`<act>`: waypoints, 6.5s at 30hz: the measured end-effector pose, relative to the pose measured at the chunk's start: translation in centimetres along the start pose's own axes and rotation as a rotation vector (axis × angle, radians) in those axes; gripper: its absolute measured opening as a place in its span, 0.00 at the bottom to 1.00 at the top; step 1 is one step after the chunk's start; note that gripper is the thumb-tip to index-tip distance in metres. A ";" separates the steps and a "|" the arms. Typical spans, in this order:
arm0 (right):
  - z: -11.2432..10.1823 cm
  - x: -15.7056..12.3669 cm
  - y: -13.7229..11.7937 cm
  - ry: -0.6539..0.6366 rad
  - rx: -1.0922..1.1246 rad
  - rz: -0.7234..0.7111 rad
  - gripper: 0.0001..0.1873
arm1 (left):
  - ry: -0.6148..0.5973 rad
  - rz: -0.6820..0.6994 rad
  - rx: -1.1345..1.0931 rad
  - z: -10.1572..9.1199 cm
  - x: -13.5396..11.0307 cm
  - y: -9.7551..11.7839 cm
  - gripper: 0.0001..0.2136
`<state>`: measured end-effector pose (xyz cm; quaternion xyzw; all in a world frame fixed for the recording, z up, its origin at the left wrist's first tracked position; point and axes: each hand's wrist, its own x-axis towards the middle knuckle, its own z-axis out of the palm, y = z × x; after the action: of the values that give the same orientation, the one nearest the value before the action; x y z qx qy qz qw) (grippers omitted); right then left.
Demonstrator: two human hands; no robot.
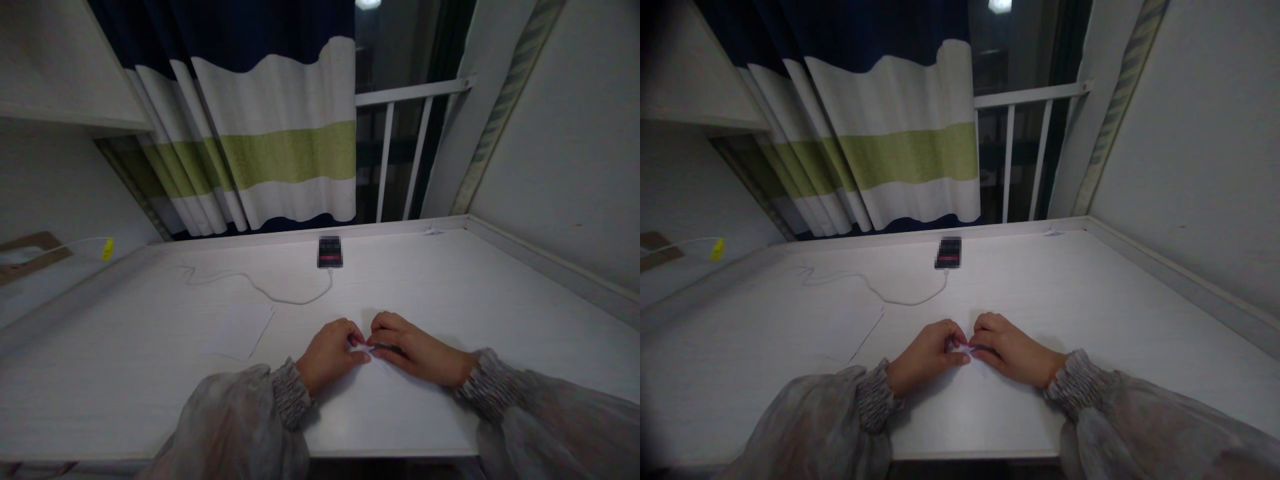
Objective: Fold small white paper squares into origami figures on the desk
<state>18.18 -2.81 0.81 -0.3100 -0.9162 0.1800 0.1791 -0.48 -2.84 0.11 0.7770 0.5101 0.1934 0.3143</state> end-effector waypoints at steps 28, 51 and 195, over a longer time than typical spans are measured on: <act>0.3 -0.7 -0.2 -0.002 0.082 -0.101 0.13 | 0.036 0.111 0.086 -0.4 0.0 0.2 0.07; 0.6 -0.4 0.3 0.104 -0.133 0.026 0.15 | -0.062 0.613 0.545 -1.5 0.8 -1.1 0.13; 0.9 5.1 1.9 0.541 0.745 0.351 0.11 | 0.216 0.149 -0.891 -0.7 3.6 -0.7 0.16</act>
<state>14.88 1.62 0.28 -0.4104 -0.6439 0.4360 0.4764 0.06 0.82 0.03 0.5764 0.3498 0.4956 0.5475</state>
